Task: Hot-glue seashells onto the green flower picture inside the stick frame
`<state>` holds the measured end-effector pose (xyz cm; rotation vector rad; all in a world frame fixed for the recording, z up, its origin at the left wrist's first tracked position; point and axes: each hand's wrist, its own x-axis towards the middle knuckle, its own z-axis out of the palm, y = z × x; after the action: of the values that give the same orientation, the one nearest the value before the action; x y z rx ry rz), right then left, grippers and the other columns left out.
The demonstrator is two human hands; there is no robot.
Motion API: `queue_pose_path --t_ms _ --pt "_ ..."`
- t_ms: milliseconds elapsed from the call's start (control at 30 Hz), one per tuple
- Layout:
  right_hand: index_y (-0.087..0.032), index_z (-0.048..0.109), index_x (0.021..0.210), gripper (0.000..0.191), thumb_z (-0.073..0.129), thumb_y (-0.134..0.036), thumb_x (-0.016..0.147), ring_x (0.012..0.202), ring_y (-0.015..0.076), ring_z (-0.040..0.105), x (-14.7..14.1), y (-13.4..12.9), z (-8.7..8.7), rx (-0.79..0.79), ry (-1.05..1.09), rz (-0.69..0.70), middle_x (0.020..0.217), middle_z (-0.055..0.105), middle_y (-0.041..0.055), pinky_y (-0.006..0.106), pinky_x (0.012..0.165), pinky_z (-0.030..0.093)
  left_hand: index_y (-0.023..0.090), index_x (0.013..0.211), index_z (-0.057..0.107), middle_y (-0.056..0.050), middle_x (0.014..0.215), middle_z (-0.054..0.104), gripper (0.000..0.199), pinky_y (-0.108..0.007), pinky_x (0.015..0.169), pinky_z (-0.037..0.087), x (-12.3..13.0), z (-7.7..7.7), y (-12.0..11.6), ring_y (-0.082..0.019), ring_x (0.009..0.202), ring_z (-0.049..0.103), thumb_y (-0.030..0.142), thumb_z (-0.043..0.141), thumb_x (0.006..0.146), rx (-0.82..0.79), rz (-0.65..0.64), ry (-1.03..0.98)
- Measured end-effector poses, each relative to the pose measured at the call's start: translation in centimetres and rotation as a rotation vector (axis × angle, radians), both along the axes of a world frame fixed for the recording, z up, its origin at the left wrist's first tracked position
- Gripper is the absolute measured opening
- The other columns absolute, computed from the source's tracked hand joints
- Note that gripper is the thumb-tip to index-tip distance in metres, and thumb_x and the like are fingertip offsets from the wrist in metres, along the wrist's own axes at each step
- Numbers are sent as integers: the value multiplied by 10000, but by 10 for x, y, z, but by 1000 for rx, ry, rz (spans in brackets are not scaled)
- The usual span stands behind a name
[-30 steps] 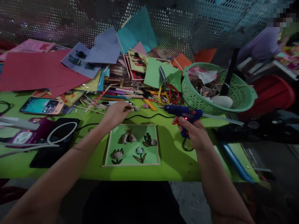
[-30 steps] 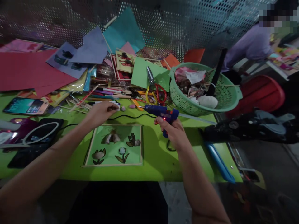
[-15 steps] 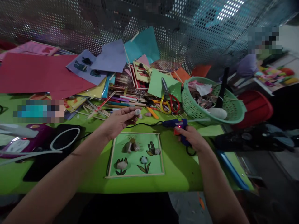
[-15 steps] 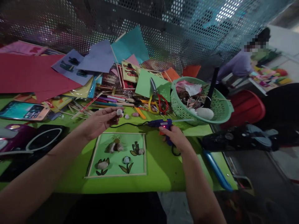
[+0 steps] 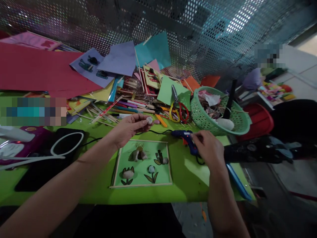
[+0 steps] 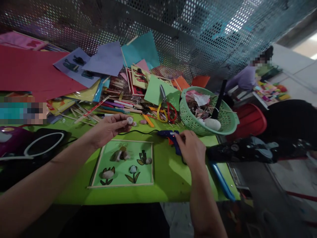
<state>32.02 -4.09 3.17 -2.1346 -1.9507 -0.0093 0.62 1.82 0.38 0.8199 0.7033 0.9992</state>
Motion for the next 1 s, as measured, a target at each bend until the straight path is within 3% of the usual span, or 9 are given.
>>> queue_pose_path --t_ms 67,167,267,400,567,700,833,1000 --pt "-215 637 910 298 476 -444 1012 843 241 631 -18 2 13 105 75 242 948 680 91 349 734 441 161 920 765 -56 927 759 286 -272 788 543 1 -1 -1 -119 765 651 337 888 730 -11 -3 1" --pt "-221 634 963 210 472 -333 1035 882 225 629 -55 14 29 135 141 582 960 679 81 343 799 463 153 912 766 -63 921 764 316 -272 793 550 4 0 -3 -122 763 654 355 904 711 -32 -3 -9" --pt "-209 631 973 225 452 -318 1054 913 216 625 -91 31 35 118 88 737 976 683 84 323 805 448 154 878 757 -42 875 758 341 -259 790 555 6 2 -5 -116 744 660 340 940 659 -43 13 -57" --pt "-179 634 941 346 401 -397 1075 804 202 584 -119 47 31 137 -180 731 911 666 79 315 699 353 155 849 735 -3 791 723 373 -250 779 549 6 3 -6 -103 712 648 333 963 614 -24 56 -93" --pt "-167 638 922 396 330 -351 1089 755 202 557 -127 51 24 173 -375 766 843 657 72 338 660 281 143 880 729 -13 800 722 420 -271 795 537 7 -1 -4 -115 734 649 398 947 627 65 94 -43" --pt "-170 626 867 368 338 -285 1064 692 197 551 -123 52 16 168 -413 820 786 652 67 342 633 272 136 863 716 -25 821 731 399 -299 835 532 9 -9 -3 -137 792 668 403 927 654 110 81 18" --pt "-185 596 801 386 306 -223 1054 645 185 543 -117 54 5 259 -364 915 692 612 47 326 627 303 128 845 712 -38 816 728 413 -322 833 526 12 -16 -3 -143 780 661 419 921 640 155 64 39" --pt "-200 556 767 378 310 -229 1053 614 178 527 -115 56 -3 323 -320 926 663 580 29 315 614 321 118 861 708 -52 803 716 415 -341 828 519 13 -22 -3 -147 770 651 426 904 664 162 58 41"
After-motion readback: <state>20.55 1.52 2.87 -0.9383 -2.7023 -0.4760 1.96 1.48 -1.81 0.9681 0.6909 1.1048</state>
